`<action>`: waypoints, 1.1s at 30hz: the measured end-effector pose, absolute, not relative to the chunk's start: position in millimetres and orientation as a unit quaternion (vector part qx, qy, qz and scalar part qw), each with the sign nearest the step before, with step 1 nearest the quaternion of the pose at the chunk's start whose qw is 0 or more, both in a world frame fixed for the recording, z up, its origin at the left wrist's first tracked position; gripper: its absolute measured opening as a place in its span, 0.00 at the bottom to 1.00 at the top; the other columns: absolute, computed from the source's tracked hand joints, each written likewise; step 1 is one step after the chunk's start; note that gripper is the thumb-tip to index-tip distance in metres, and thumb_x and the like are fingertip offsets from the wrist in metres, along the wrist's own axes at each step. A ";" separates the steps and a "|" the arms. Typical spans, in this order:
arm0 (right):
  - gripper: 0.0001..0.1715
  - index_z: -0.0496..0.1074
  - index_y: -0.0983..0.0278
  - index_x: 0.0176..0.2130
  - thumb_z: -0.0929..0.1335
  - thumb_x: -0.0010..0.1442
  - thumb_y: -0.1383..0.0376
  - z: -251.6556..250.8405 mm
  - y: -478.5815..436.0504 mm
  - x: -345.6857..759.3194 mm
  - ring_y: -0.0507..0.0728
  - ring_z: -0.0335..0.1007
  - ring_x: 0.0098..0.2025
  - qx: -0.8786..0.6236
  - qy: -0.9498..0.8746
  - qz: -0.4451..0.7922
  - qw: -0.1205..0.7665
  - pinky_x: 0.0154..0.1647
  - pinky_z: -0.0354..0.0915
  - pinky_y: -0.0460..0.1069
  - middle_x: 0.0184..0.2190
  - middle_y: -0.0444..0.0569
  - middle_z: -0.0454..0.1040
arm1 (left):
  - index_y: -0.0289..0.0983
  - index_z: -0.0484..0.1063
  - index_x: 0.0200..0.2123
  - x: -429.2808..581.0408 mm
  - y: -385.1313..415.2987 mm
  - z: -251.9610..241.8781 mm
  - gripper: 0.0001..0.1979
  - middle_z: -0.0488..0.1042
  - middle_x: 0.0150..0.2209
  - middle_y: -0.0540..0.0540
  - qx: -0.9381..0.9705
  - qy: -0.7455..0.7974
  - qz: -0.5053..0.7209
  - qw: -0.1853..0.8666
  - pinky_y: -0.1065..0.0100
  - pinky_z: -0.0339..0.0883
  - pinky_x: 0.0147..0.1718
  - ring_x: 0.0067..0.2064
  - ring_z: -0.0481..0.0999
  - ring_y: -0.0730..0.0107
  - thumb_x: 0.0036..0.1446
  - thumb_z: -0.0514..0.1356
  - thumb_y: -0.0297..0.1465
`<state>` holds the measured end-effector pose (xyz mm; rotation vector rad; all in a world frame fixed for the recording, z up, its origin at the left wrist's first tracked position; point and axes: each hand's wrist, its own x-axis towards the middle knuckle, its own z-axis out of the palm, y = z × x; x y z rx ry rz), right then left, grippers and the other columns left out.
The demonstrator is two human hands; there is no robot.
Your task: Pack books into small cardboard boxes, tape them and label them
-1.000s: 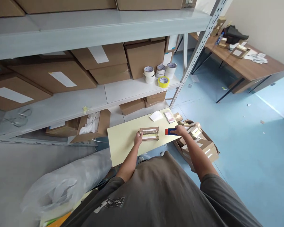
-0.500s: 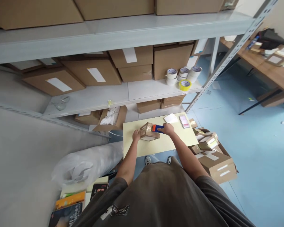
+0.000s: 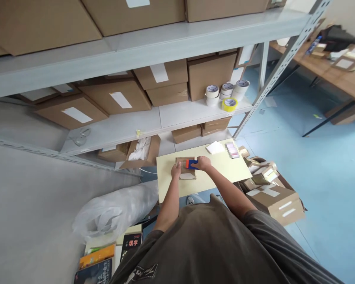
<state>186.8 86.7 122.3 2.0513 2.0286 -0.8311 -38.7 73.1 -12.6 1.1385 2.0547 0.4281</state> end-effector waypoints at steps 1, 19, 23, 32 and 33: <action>0.32 0.82 0.61 0.46 0.73 0.60 0.38 122.0 82.3 206.9 0.65 0.80 0.48 0.691 0.665 -0.274 0.069 0.41 0.68 0.50 0.46 0.59 0.83 | 0.39 0.79 0.53 -35.9 71.9 -12.8 0.30 0.83 0.53 0.35 0.434 0.808 0.164 0.364 0.59 0.73 0.50 0.56 0.82 0.48 0.72 0.47 0.54; 0.20 0.79 0.68 0.55 0.69 0.68 0.63 37.9 80.6 161.2 0.67 0.80 0.54 0.719 0.620 -0.296 0.105 0.51 0.70 0.55 0.50 0.67 0.83 | 0.41 0.80 0.53 -36.7 59.4 -4.7 0.26 0.84 0.52 0.39 0.421 0.815 0.164 0.363 0.63 0.72 0.53 0.58 0.80 0.52 0.73 0.50 0.51; 0.26 0.74 0.65 0.59 0.62 0.75 0.53 13.3 58.0 195.2 0.65 0.76 0.58 0.756 0.597 -0.257 0.079 0.56 0.65 0.54 0.53 0.64 0.81 | 0.40 0.79 0.55 -39.8 58.8 -5.5 0.26 0.83 0.54 0.38 0.420 0.815 0.166 0.362 0.62 0.72 0.54 0.60 0.79 0.50 0.73 0.50 0.50; 0.29 0.68 0.63 0.67 0.62 0.70 0.64 -11.3 24.5 309.2 0.69 0.66 0.67 0.804 0.510 -0.278 0.124 0.62 0.60 0.59 0.62 0.65 0.73 | 0.40 0.77 0.56 -39.6 63.1 -10.7 0.27 0.82 0.55 0.37 0.443 0.805 0.169 0.357 0.62 0.72 0.53 0.58 0.80 0.50 0.73 0.49 0.51; 0.29 0.67 0.62 0.68 0.62 0.71 0.63 -6.7 24.7 307.5 0.68 0.67 0.67 0.804 0.510 -0.286 0.108 0.62 0.62 0.58 0.63 0.64 0.73 | 0.40 0.77 0.56 -39.5 63.7 -11.0 0.27 0.82 0.55 0.37 0.442 0.807 0.167 0.355 0.62 0.72 0.53 0.58 0.80 0.50 0.73 0.49 0.51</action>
